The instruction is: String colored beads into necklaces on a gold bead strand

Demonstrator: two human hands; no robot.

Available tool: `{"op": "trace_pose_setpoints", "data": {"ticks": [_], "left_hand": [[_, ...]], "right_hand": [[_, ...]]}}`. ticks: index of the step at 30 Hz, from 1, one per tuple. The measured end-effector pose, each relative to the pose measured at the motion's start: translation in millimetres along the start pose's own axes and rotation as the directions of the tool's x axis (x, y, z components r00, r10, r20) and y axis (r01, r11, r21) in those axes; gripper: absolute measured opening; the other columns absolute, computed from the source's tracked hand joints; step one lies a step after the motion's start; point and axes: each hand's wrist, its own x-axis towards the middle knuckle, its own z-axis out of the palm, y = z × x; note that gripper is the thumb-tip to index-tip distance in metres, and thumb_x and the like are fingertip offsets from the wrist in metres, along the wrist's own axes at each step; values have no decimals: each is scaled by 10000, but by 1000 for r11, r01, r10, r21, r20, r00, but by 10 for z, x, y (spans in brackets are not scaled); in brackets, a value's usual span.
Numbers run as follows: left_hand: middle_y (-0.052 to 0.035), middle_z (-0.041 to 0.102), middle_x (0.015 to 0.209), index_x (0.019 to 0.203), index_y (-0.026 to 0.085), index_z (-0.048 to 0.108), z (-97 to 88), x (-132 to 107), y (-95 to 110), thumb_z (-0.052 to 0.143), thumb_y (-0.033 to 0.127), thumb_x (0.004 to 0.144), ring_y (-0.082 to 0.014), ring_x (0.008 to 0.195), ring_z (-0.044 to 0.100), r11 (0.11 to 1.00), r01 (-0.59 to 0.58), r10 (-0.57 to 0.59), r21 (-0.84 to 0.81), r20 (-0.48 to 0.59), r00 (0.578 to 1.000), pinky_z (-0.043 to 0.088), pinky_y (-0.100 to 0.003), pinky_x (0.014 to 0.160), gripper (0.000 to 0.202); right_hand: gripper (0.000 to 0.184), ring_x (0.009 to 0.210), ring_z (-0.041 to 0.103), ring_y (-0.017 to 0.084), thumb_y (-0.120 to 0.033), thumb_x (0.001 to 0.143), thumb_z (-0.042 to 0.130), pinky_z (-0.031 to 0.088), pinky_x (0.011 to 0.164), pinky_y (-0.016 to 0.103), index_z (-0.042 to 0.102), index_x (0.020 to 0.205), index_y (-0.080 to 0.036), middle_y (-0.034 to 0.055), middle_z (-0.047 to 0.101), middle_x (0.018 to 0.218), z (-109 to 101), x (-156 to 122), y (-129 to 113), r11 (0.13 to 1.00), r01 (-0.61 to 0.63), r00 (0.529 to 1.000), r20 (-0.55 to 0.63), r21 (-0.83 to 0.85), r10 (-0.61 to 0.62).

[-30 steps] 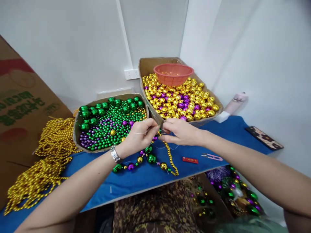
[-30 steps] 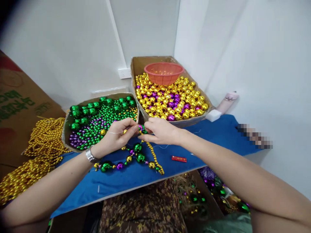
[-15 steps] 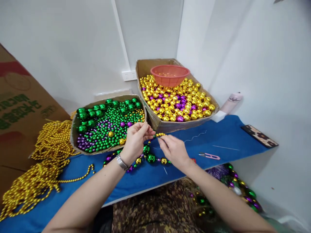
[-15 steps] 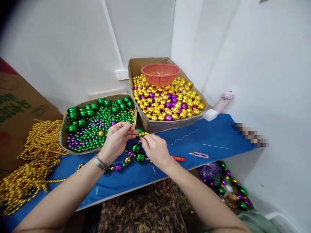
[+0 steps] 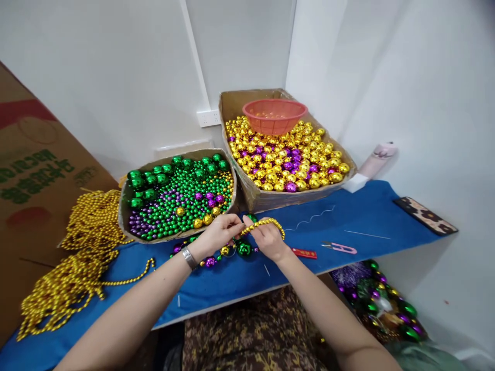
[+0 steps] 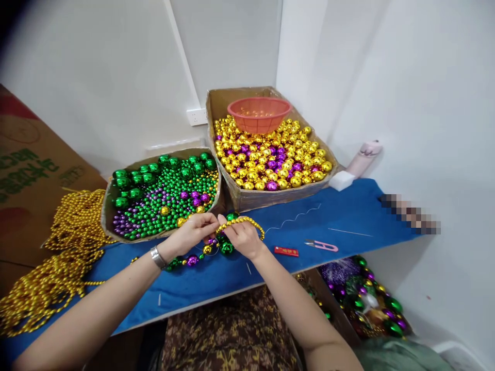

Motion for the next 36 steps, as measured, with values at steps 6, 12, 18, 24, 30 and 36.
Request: {"op": "trace_pose_setpoints", "data": {"ticks": [6,12,18,24,30,36], "left_hand": [[32,469,574,666,142,550,19,44,-103,607,388,776,-80,519,388,980,-59,35,-190,-127,991,304,-204,491,275],[-3,563,673,716,136,603,-26,-32,-151,620,363,782,-97,607,453,959,-173,93,-225,-326,941,364,-214,579,237],[-7,558,702,745,141,595,68,-162,-170,580,382,814,-109,638,459,973,-174,127,-152,-280,952,371,-224,598,251],[1,528,673,747,144,581,190,-268,-205,544,370,835,-108,612,429,978,-198,178,-67,-229,957,359,-227,574,245],[-10,547,700,743,150,585,217,-293,-291,556,381,829,-118,643,460,975,-196,164,-109,-248,955,389,-232,602,248],[-14,580,698,769,153,610,225,-304,-407,627,382,784,-111,615,499,892,-164,17,-421,-332,943,417,-236,593,230]], "right_hand": [[324,798,622,201,-218,932,431,505,803,365,591,1214,-195,105,677,925,-98,10,-287,926,-292,956,41,240,291],[287,730,647,141,-281,915,480,529,729,269,612,1169,-254,38,685,985,-567,-155,-562,657,-427,895,393,622,209],[215,823,632,171,-287,911,483,495,757,289,672,987,-217,51,682,907,-570,-29,-499,598,-534,837,276,598,472],[281,770,623,166,-394,880,526,512,692,293,641,1063,-215,59,674,956,-237,52,-495,279,-620,715,381,733,586],[239,780,590,159,-439,821,593,505,690,284,640,867,-209,30,638,839,-160,155,-536,80,-581,656,408,810,635],[275,671,582,112,-473,789,621,472,562,211,551,843,-212,-6,597,760,-158,253,-486,-270,-507,572,554,819,605]]}}
